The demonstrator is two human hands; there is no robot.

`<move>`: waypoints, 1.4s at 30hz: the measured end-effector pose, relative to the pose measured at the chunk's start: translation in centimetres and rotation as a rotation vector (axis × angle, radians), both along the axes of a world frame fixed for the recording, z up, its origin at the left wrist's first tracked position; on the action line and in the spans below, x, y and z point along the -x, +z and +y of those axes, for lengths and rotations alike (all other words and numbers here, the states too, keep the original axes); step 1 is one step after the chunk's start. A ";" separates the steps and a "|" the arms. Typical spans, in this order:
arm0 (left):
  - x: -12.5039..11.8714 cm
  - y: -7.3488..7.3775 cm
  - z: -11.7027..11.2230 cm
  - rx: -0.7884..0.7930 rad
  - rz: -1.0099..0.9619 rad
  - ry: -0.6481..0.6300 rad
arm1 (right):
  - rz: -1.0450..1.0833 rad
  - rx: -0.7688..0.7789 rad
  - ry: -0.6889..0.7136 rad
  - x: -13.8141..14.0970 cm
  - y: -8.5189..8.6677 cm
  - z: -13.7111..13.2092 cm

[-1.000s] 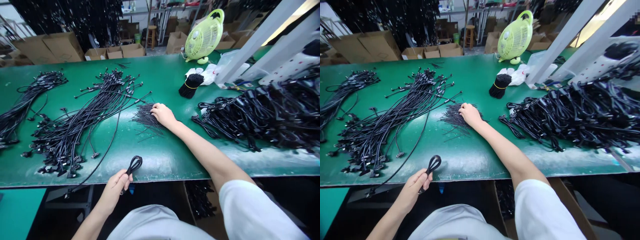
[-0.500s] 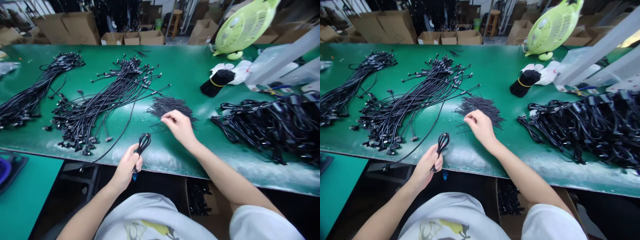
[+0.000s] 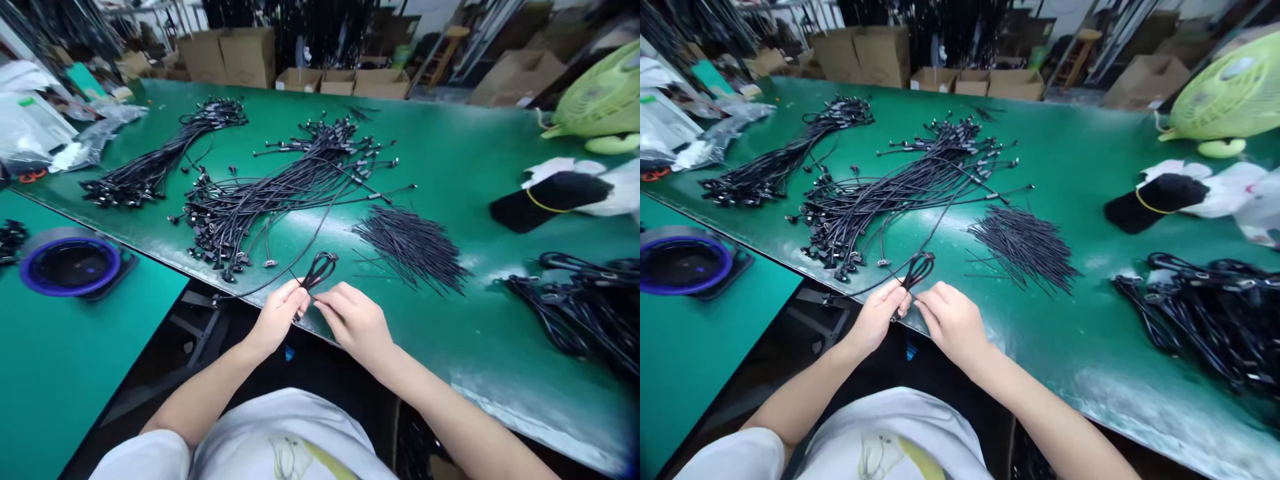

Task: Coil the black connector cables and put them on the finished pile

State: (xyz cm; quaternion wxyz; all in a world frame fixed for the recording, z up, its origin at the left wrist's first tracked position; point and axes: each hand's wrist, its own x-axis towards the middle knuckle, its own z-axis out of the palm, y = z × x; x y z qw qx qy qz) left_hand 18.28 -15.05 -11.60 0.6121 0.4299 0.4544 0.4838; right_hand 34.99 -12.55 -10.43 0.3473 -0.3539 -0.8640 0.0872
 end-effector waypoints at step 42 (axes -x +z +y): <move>1.0 0.4 2.0 -0.374 0.277 0.055 | -0.099 0.057 -0.223 -0.2 0.8 1.6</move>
